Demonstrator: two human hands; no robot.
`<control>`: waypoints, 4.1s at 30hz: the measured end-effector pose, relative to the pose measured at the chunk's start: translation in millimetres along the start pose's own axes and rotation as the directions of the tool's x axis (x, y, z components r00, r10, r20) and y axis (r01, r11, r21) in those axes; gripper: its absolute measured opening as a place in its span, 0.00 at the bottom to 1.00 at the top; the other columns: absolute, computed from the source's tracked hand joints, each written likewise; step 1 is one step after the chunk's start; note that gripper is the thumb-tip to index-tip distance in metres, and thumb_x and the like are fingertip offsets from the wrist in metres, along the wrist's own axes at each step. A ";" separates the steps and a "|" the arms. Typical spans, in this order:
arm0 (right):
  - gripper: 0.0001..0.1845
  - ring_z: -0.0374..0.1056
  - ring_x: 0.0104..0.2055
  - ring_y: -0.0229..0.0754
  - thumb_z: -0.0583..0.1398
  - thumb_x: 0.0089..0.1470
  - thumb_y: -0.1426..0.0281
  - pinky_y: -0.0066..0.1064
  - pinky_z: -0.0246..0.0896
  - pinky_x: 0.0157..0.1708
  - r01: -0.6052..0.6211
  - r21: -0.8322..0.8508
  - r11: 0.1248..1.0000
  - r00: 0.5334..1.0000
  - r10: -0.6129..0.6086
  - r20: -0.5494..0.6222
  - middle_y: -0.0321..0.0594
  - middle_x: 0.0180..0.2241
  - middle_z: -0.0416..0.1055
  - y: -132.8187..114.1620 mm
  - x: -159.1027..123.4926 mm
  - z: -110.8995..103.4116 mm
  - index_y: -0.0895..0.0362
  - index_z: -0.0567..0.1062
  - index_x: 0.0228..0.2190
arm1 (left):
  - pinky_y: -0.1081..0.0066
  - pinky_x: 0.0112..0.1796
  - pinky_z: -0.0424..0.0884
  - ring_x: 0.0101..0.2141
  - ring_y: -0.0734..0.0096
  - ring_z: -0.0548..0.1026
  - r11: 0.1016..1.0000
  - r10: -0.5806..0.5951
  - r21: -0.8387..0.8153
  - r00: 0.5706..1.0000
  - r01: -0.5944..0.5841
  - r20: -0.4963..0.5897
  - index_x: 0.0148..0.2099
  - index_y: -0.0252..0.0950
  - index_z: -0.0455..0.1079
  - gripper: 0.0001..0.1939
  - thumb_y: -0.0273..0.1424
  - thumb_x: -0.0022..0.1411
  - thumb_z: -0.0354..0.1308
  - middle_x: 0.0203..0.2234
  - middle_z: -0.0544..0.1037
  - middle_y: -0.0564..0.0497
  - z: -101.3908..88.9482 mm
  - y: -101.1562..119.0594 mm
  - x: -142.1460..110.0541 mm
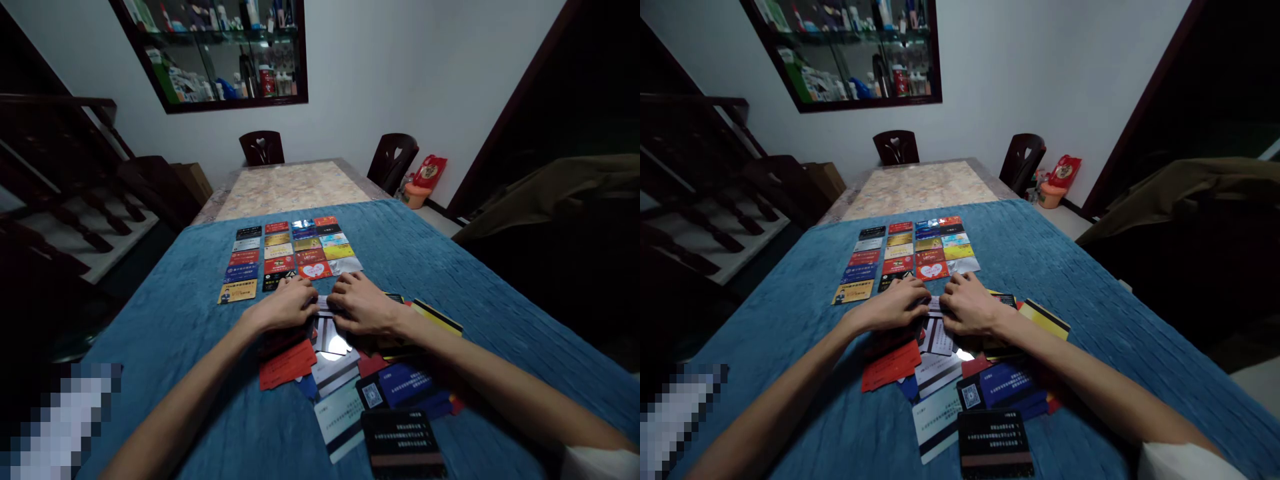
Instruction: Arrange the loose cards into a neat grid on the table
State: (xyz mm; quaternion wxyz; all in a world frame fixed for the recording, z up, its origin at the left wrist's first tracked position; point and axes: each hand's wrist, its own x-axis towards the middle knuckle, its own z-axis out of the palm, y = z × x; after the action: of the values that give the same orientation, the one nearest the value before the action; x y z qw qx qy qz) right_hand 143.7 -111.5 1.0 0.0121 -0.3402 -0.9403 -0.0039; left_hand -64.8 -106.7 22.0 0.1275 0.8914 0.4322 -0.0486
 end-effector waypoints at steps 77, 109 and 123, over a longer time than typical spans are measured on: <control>0.18 0.60 0.47 0.51 0.54 0.60 0.76 0.42 0.59 0.45 -0.068 -0.129 0.989 0.779 -0.028 -0.626 0.50 0.45 0.68 31.5 7.7 38.6 0.57 0.69 0.51 | 0.67 0.40 0.68 0.36 0.65 0.71 0.991 -0.019 -0.123 0.884 -0.044 -0.467 0.35 0.34 0.73 0.10 0.18 0.59 0.52 0.30 0.75 0.49 4.4 -13.0 8.4; 0.16 0.59 0.46 0.52 0.56 0.60 0.72 0.41 0.57 0.43 -0.039 -0.263 0.964 0.789 -0.132 -0.599 0.52 0.43 0.71 29.5 18.9 18.5 0.62 0.72 0.49 | 0.58 0.49 0.69 0.47 0.55 0.71 0.997 0.029 0.072 0.846 0.011 -0.533 0.50 0.36 0.66 0.14 0.21 0.62 0.51 0.44 0.75 0.43 3.3 -17.5 -1.6; 0.19 0.59 0.45 0.53 0.59 0.55 0.70 0.41 0.57 0.42 -0.002 -0.264 0.965 0.786 -0.162 -0.597 0.53 0.43 0.70 24.0 54.3 4.1 0.63 0.72 0.49 | 0.53 0.50 0.71 0.52 0.51 0.69 0.952 0.102 0.278 0.731 0.124 -0.675 0.59 0.35 0.63 0.23 0.23 0.61 0.57 0.51 0.71 0.38 10.2 -45.3 -17.6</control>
State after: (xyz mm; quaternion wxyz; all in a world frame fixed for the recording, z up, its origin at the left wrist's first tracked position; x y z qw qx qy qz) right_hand 117.2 -58.3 -1.7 0.2734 -0.2788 -0.8906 -0.2332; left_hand -111.0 -95.9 7.3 -0.1793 0.8525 0.4413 0.2152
